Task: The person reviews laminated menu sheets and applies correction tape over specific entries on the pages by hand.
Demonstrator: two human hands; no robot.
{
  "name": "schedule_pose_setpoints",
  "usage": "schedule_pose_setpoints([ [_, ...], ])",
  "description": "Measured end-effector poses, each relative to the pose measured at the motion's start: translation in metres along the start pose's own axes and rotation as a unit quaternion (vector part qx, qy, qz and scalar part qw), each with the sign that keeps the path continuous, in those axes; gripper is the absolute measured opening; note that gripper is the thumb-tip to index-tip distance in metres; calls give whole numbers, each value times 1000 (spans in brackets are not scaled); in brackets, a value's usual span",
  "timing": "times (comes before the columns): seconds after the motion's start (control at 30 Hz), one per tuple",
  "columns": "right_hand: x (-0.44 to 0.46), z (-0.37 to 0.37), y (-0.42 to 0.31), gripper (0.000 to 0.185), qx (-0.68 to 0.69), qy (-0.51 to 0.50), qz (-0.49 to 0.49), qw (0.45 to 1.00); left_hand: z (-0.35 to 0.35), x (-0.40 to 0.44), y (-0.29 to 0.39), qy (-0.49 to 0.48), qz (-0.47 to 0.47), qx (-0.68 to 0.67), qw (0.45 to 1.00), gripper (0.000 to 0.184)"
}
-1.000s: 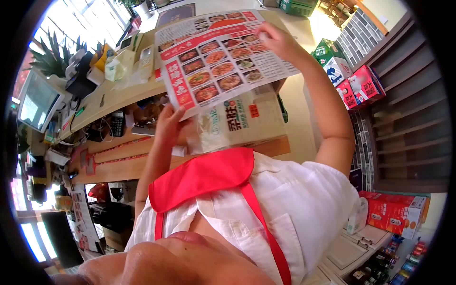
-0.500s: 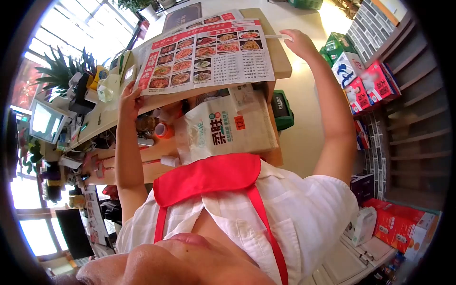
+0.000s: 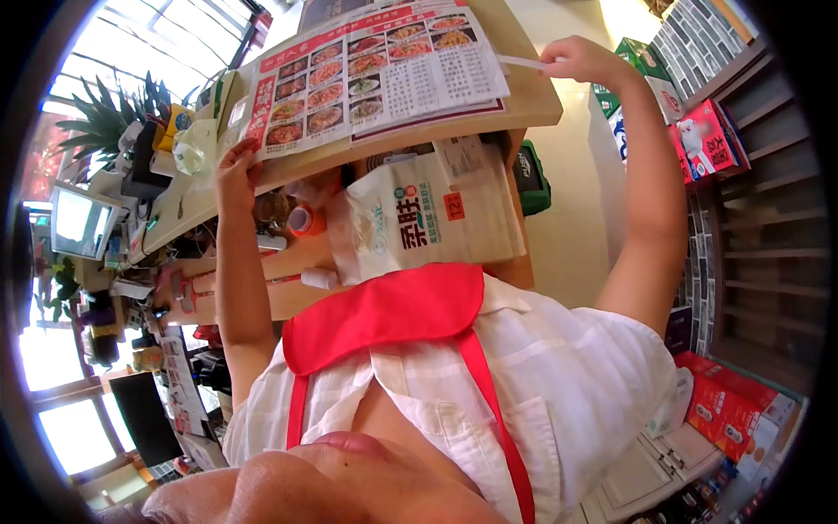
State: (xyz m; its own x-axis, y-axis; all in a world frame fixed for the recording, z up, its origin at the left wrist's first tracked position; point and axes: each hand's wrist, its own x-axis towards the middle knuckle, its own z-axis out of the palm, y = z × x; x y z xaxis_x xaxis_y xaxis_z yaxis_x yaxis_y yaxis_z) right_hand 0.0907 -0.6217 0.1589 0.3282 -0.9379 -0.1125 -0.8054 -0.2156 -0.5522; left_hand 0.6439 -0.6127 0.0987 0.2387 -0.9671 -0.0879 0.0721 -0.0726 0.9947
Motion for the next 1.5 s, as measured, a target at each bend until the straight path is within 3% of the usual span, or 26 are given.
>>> schedule_pose_setpoints([
  [0.1,-40,-9,20,25,222,-14,54,974,3,-4,2,-7,4,4,1000,22],
  [0.2,-96,6,66,27,386,111,60,914,0,-1,2,-20,-2,-1,1000,22],
  [0.3,-169,27,105,25,513,254,120,811,-2,1,0,-42,0,0,999,22],
  [0.37,-227,46,128,26,593,290,112,743,-3,0,1,-63,1,7,998,22],
  [0.43,-281,68,145,25,637,228,56,734,-8,5,-3,-81,-5,10,997,23],
  [0.57,-345,148,123,15,625,411,150,647,-9,10,-4,-97,-4,3,995,23],
  [0.67,-355,189,109,15,550,273,226,756,-11,12,-6,-110,-4,7,994,24],
  [0.73,-331,210,78,17,599,175,192,757,-11,11,-2,-118,-2,0,993,26],
  [0.8,-301,241,58,21,610,198,215,737,-8,2,1,-126,3,-18,992,30],
  [0.87,-267,239,30,23,575,66,171,798,-9,-7,2,-159,26,-23,987,37],
  [0.97,-224,249,11,23,600,-4,149,786,-12,-14,3,-198,48,-17,979,46],
  [1.17,-159,280,-21,21,578,-57,166,797,-20,3,-11,-190,38,-35,980,49],
  [1.3,-136,291,-30,21,489,-68,187,849,-12,-2,-2,-157,32,-83,984,46],
  [1.37,-128,290,-31,24,396,-83,215,889,-19,5,-2,-153,94,60,982,46],
  [1.47,-126,311,-7,30,367,-2,127,921,-31,7,4,-146,139,245,948,47],
  [1.5,-127,306,-6,31,313,-4,149,938,-34,3,6,-142,144,301,932,47],
])
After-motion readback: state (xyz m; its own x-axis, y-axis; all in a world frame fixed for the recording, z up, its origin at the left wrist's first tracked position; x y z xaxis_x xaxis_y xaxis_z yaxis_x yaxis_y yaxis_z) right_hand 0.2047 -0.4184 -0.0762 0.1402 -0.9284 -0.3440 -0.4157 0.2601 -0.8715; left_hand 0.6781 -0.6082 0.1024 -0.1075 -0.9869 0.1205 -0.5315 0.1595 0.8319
